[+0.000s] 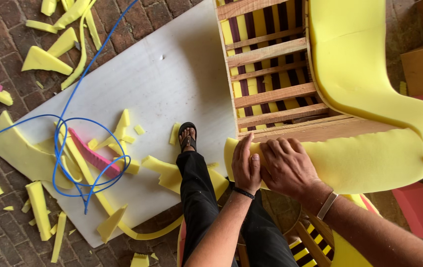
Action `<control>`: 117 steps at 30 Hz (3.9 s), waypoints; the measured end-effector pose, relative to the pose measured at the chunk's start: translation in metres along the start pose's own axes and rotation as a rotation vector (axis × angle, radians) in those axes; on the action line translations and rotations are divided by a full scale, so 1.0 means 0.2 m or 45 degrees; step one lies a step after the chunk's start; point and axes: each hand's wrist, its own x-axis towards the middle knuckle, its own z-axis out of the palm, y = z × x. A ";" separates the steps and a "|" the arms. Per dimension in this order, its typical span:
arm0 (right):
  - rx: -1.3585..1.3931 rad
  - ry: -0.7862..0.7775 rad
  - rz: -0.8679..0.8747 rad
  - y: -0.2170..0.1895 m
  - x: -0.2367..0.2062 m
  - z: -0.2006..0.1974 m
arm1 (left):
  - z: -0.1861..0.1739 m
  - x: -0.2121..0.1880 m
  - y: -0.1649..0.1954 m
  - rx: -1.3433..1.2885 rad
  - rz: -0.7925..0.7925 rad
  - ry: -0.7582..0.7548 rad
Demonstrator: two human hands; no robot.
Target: The person shapes a yellow foam piece on a wooden chair frame by hand, pressing and smoothing the edges to fit the contours. They use a metal file to trim and refine the foam edges, then inspect the fit by lifting and repositioning the foam on the frame.
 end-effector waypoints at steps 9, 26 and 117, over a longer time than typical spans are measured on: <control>0.068 0.450 0.404 0.39 -0.35 0.08 | 0.03 0.04 0.05 0.204 -0.051 -0.198; 0.274 0.872 0.309 0.52 -0.40 0.07 | 0.12 0.04 0.25 0.306 0.215 -0.059; 0.363 0.970 0.496 0.76 -0.54 0.19 | 0.28 0.05 0.46 0.121 0.329 -0.122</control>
